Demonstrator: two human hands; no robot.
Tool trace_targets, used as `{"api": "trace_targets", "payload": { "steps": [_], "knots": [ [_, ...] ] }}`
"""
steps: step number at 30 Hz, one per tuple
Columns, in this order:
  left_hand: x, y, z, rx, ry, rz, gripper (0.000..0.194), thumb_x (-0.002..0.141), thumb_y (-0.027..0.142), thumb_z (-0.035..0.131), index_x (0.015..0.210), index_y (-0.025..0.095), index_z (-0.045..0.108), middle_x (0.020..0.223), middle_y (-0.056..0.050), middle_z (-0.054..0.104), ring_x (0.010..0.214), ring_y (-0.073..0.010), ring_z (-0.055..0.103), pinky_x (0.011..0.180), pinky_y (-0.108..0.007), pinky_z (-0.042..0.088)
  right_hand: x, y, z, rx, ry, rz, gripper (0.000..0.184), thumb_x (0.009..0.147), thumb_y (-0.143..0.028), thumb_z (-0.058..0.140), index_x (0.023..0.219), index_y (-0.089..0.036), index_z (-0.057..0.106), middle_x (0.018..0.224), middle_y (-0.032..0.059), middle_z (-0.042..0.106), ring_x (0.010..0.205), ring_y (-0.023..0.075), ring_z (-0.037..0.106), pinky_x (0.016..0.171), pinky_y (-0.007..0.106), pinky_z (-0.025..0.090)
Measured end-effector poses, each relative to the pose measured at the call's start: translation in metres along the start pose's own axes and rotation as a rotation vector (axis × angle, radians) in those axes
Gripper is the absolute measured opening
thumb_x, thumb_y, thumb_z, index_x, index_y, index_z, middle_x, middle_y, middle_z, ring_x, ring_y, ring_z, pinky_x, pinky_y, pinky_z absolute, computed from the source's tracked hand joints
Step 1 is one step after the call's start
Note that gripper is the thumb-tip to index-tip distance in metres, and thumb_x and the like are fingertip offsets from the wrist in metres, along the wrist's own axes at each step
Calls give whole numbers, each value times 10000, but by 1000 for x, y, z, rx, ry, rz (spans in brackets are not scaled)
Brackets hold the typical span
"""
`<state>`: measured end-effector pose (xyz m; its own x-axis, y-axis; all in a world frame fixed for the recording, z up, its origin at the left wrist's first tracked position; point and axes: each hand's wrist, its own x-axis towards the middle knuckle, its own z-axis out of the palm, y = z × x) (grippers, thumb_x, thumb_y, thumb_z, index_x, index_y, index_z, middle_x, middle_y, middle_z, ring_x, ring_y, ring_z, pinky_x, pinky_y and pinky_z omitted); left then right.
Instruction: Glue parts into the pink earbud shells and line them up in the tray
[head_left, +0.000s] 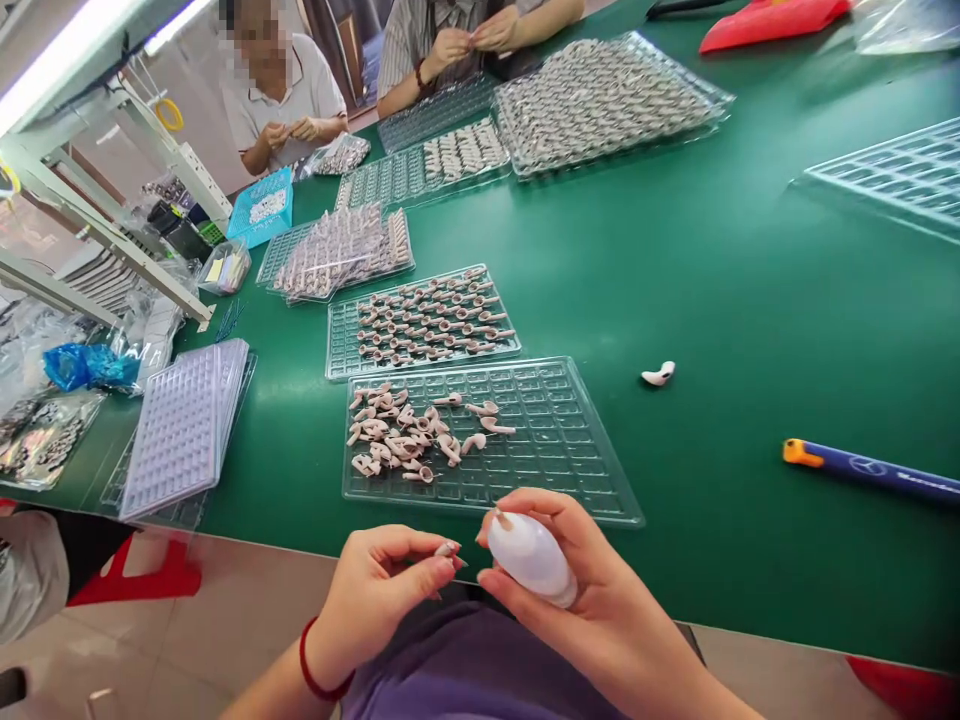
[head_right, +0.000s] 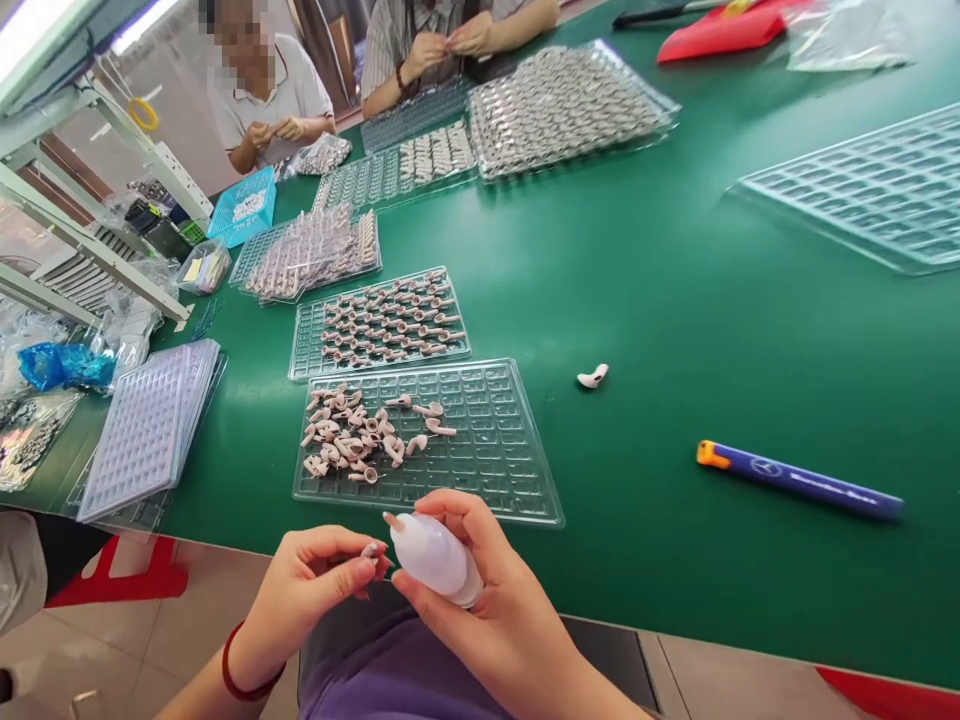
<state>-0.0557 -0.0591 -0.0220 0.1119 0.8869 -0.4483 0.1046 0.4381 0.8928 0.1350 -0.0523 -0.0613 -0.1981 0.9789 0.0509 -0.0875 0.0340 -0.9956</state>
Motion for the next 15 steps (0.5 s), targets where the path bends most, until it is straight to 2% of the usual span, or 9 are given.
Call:
{"api": "trace_targets", "payload": {
  "steps": [4,11,15],
  "knots": [
    [-7,-2,4,-66,-67,-12,291,723,442,815,845,177,819,707,-36,679,570,-81,563,563,-190,444,0,-4,5,94,-79,109,335,821,-329,712,1074,-307,494,867,-20,649,708,113,653,646,195,558],
    [-10,-4,7,-238,-134,-33,218,708,393,839,837,218,826,733,-10,598,569,-61,552,540,-170,465,-4,-6,4,181,-115,213,330,813,-355,727,1028,-265,494,799,-15,624,695,138,644,620,228,552],
    [-10,-5,11,-328,-137,-76,238,668,401,863,820,222,828,728,-7,560,589,-67,547,531,-168,489,-10,-11,11,248,-20,227,312,816,-376,730,997,-273,498,778,-38,621,677,111,627,625,202,540]
  ]
}}
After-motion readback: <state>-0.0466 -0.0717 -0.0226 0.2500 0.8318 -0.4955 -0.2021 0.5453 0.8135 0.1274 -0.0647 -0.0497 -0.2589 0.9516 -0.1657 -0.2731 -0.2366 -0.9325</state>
